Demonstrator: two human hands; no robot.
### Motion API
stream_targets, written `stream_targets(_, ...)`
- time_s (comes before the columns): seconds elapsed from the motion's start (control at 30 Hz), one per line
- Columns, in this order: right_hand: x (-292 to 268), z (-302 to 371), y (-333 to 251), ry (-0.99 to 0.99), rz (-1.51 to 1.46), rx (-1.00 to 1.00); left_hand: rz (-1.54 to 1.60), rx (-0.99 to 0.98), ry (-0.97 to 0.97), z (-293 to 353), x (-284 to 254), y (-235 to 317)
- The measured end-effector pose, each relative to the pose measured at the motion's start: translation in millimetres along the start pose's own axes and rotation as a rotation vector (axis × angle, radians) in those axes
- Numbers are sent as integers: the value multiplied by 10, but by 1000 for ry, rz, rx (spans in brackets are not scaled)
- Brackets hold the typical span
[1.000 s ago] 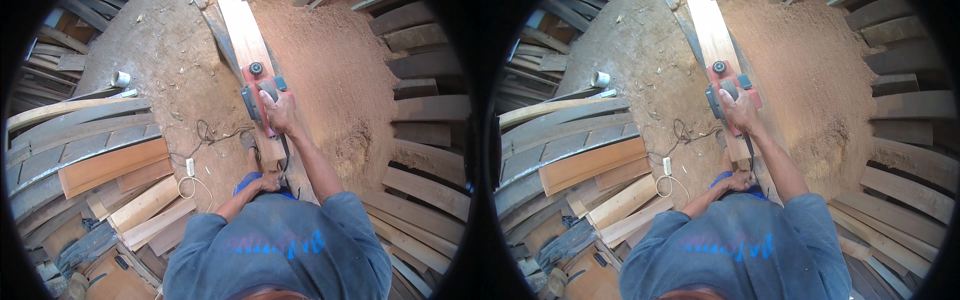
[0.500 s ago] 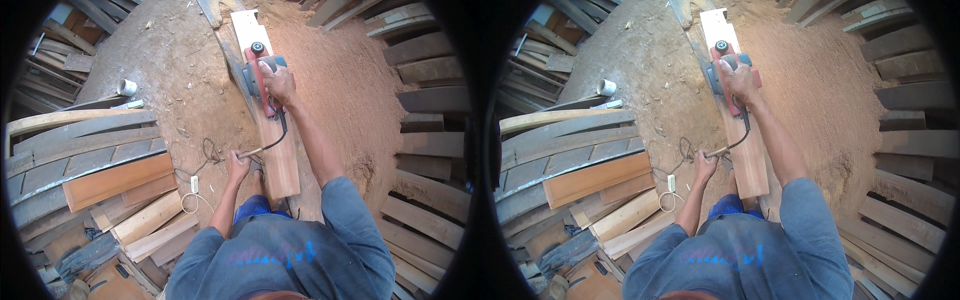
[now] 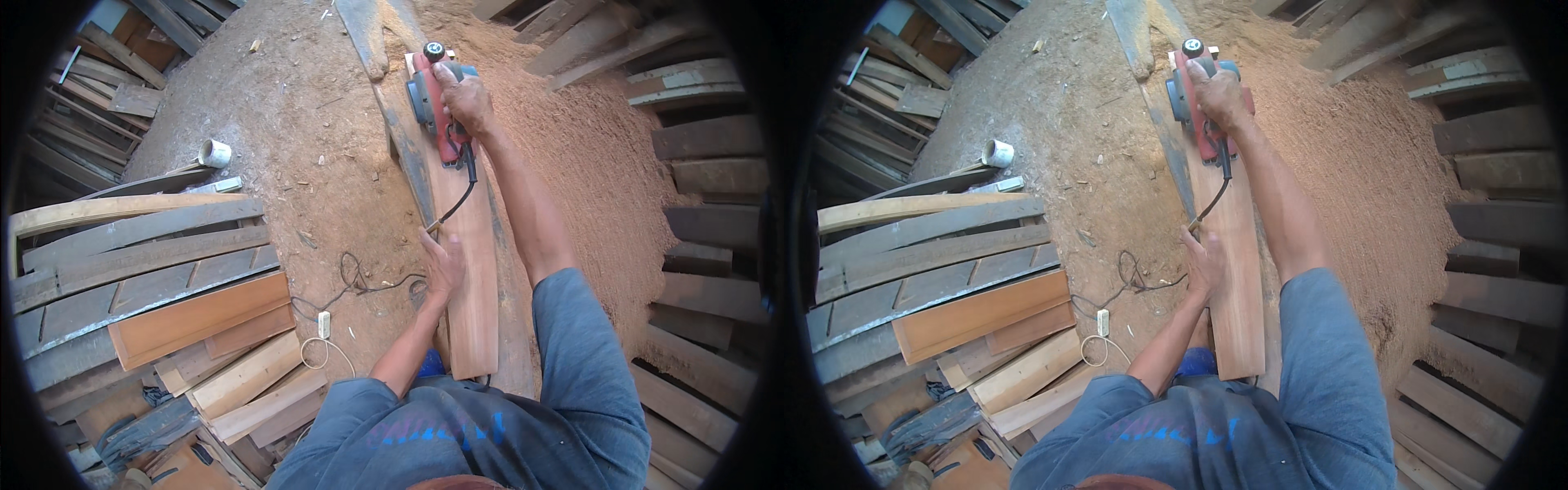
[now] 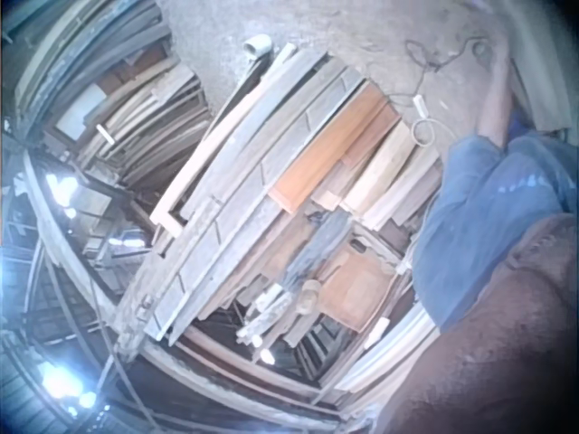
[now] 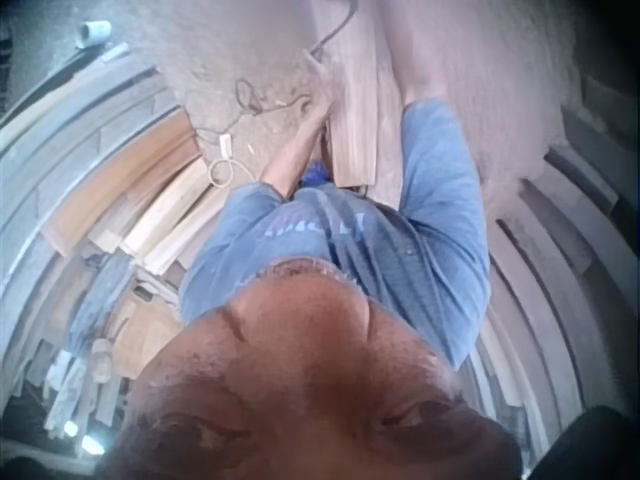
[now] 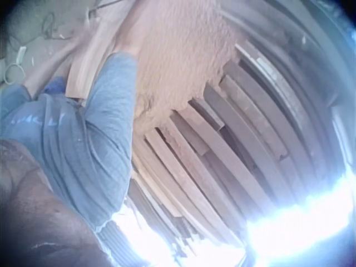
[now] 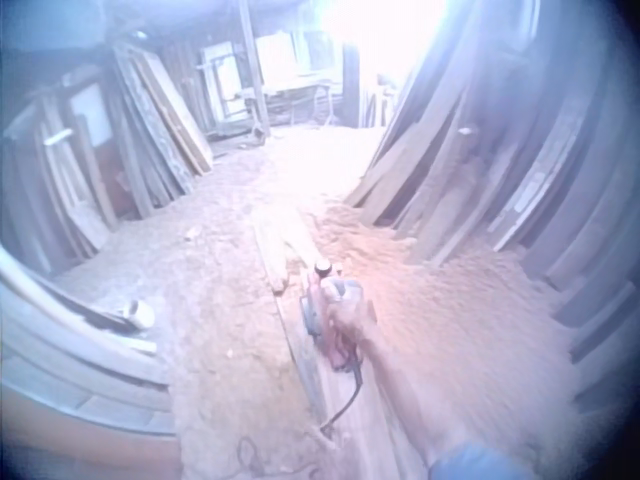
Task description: The person planes the sides of a wooden board using an electric planer, turning the board over by hand between passes. The person then measures and marks the wooden board using an L-square ruler and a pencil.
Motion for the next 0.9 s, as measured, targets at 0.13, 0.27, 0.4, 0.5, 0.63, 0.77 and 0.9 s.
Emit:
stream_targets(0.13,81,-571,-19,3,-34,-2,-160,-10,-36,29,-61,241)
stream_targets(0.27,171,-1093,13,29,-51,-25,-146,-49,-148,-35,-58,192)
stream_targets(0.4,63,-1225,65,29,-62,-57,-194,-76,-100,16,-70,253)
stream_targets(0.5,-127,-728,-73,37,-286,20,-121,-74,-103,46,-121,318)
stream_targets(0.63,-639,228,-42,48,-258,-12,-114,-50,-128,-14,-7,223)
stream_targets(0.77,-855,1287,-50,48,-336,39,-79,-29,-53,-72,8,143)
stream_targets(0.9,-1009,2294,-121,51,-355,42,-15,360,87,-173,-72,-309)
Point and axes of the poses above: each hand's wrist, its own z-axis away from the middle knuckle, its own x-axis out of the palm, y = z × x, the point moved 1 cm from there along -z, towards the middle knuckle, and after that the axes turned 11 degrees about -x, right-handed, at the moved point
